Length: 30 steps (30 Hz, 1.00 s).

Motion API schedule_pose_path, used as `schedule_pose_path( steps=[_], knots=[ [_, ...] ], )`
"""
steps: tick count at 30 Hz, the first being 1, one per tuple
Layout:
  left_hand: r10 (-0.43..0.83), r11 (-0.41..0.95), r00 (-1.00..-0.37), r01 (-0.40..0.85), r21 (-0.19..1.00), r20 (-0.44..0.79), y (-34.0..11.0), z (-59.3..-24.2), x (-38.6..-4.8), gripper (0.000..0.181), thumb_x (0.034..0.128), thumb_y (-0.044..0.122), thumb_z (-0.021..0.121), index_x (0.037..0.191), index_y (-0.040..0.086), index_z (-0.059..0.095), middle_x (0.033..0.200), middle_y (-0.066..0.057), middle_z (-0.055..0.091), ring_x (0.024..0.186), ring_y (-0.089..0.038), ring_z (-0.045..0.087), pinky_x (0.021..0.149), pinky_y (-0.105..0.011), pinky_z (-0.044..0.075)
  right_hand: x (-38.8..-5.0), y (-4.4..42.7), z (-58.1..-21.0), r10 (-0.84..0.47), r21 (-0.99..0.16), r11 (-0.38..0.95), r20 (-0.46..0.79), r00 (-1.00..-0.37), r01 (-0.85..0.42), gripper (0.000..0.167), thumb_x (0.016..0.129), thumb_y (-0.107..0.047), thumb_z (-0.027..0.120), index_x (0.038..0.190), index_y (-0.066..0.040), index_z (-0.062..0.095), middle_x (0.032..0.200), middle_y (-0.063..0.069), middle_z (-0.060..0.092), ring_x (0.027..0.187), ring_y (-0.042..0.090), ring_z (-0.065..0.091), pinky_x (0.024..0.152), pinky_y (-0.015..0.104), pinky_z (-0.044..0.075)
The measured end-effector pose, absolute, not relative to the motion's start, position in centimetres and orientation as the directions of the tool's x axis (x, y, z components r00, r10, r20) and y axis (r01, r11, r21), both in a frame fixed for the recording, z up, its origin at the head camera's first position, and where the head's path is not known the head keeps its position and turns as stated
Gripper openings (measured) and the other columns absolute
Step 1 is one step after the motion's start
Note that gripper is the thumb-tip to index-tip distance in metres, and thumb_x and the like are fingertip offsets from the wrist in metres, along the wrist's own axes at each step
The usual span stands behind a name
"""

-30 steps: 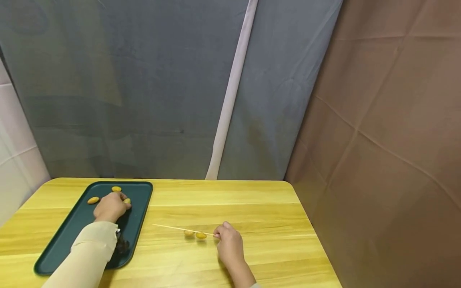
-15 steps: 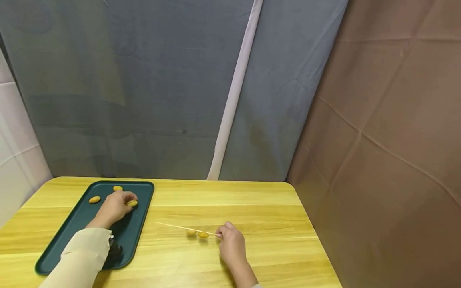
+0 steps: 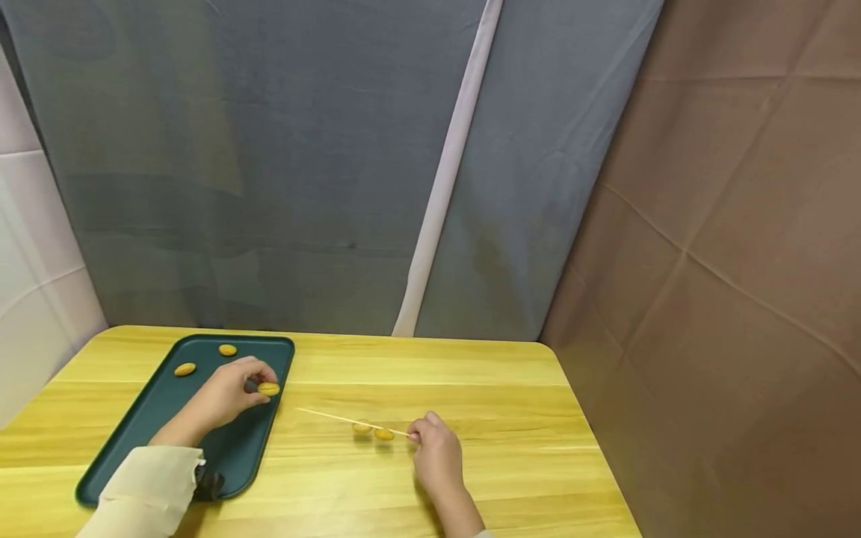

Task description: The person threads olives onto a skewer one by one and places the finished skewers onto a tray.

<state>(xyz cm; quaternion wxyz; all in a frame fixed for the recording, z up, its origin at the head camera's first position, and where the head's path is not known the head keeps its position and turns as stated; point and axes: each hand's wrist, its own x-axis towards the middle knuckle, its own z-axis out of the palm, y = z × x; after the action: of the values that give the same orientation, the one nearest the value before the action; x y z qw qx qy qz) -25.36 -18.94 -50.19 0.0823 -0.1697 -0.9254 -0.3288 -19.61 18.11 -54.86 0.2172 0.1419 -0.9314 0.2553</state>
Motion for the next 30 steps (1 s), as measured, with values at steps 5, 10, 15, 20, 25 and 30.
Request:
schedule_pose_path(
  steps=[5, 10, 15, 20, 25, 30],
  knots=[
    [0.313, 0.689, -0.900, 0.434, 0.580, 0.302, -18.2, -50.2, -24.7, 0.032, 0.0739, -0.009, 0.085, 0.094, 0.013, 0.071, 0.096, 0.001, 0.064, 0.087, -0.020, 0.063, 0.074, -0.037, 0.056, -19.8, 18.0, -54.8, -0.150, -0.408, 0.827, 0.501, -0.852, -0.386, 0.005, 0.082, -0.009, 0.079, 0.080, -0.008, 0.075, 0.072, -0.010, 0.052, 0.060, 0.001, 0.047, 0.058, 0.019, 0.049],
    [0.329, 0.675, -0.891, 0.453, 0.582, 0.312, -17.6, -50.6, -24.4, 0.032, 0.0752, -0.007, 0.085, 0.096, 0.013, 0.072, 0.098, 0.004, 0.064, 0.087, -0.018, 0.061, 0.073, -0.034, 0.055, -20.0, 17.9, -54.7, -0.141, -0.411, 0.827, 0.510, -0.849, -0.384, 0.005, 0.081, -0.009, 0.079, 0.080, -0.009, 0.075, 0.072, -0.010, 0.052, 0.060, 0.002, 0.048, 0.058, 0.020, 0.049],
    [0.341, 0.663, -0.886, 0.463, 0.587, 0.314, -17.1, -51.2, -24.3, 0.033, 0.0750, -0.007, 0.085, 0.095, 0.015, 0.071, 0.096, 0.006, 0.063, 0.085, -0.016, 0.059, 0.072, -0.033, 0.053, -20.0, 17.8, -54.8, -0.145, -0.417, 0.817, 0.520, -0.842, -0.399, 0.005, 0.081, -0.009, 0.080, 0.079, -0.009, 0.075, 0.071, -0.010, 0.054, 0.061, 0.003, 0.050, 0.059, 0.021, 0.050],
    [0.359, 0.650, -0.875, 0.483, 0.587, 0.323, -16.6, -51.5, -24.0, 0.036, 0.0740, -0.008, 0.085, 0.094, 0.018, 0.071, 0.095, 0.007, 0.063, 0.086, -0.015, 0.059, 0.074, -0.035, 0.053, -19.9, 17.8, -55.0, -0.159, -0.410, 0.818, 0.511, -0.845, -0.402, 0.005, 0.081, -0.010, 0.079, 0.079, -0.008, 0.075, 0.072, -0.009, 0.054, 0.062, 0.003, 0.052, 0.060, 0.020, 0.050],
    [0.365, 0.648, -0.873, 0.488, 0.585, 0.323, -16.3, -51.7, -23.9, 0.036, 0.0737, -0.008, 0.086, 0.095, 0.018, 0.071, 0.097, 0.009, 0.063, 0.087, -0.015, 0.060, 0.076, -0.039, 0.055, -19.8, 17.8, -55.1, -0.166, -0.399, 0.824, 0.508, -0.845, -0.402, 0.004, 0.081, -0.010, 0.079, 0.080, -0.009, 0.075, 0.073, -0.009, 0.054, 0.062, 0.002, 0.050, 0.060, 0.020, 0.050],
    [0.381, 0.640, -0.861, 0.508, 0.577, 0.336, -16.1, -51.6, -23.7, 0.035, 0.0727, -0.008, 0.086, 0.095, 0.016, 0.072, 0.096, 0.009, 0.064, 0.086, -0.015, 0.061, 0.074, -0.036, 0.055, -19.7, 18.0, -55.1, -0.162, -0.390, 0.834, 0.502, -0.850, -0.390, 0.005, 0.082, -0.009, 0.080, 0.080, -0.010, 0.075, 0.072, -0.010, 0.053, 0.060, 0.002, 0.047, 0.059, 0.020, 0.048]
  ],
)
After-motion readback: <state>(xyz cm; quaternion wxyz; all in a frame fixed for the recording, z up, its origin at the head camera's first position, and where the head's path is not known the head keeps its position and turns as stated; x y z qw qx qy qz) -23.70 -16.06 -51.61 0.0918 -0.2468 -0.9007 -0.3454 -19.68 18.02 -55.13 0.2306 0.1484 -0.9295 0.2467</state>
